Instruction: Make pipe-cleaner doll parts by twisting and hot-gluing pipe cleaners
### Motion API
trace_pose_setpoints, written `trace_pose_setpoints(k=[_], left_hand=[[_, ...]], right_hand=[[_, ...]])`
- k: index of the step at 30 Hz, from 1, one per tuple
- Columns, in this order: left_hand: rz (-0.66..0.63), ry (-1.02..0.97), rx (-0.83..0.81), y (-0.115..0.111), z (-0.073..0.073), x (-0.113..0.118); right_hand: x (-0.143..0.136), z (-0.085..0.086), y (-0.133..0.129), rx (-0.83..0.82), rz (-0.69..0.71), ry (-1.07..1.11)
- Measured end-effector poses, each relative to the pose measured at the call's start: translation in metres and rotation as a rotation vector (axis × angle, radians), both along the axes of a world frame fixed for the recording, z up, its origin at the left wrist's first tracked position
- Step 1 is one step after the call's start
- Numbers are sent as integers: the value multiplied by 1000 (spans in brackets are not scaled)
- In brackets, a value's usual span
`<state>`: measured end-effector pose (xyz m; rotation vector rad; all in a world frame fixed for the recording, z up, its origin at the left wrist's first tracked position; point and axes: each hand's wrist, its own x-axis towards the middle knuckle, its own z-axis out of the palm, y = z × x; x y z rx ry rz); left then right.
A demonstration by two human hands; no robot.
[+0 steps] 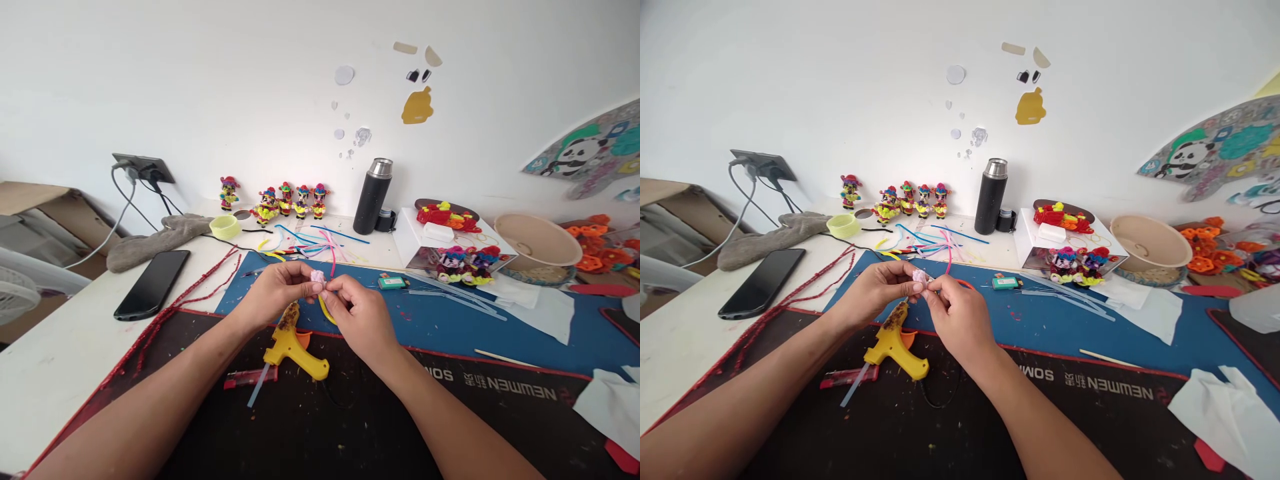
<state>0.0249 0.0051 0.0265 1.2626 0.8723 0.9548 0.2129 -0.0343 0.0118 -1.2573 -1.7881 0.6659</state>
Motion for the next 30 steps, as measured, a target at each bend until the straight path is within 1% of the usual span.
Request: trace_pose_setpoints(k=[10, 21, 27, 30], left_hand=[[-8, -1, -5, 0, 1, -1], [-12, 23, 28, 0, 0, 1], [4, 68, 67, 0, 1, 1], [41, 74, 75, 1, 1, -1]], right_hand=[[-1, -1, 0, 19, -1, -3], [0, -2, 0, 8, 6, -10], [0, -4, 2, -36, 1, -10], [0, -3, 3, -67, 15, -5]])
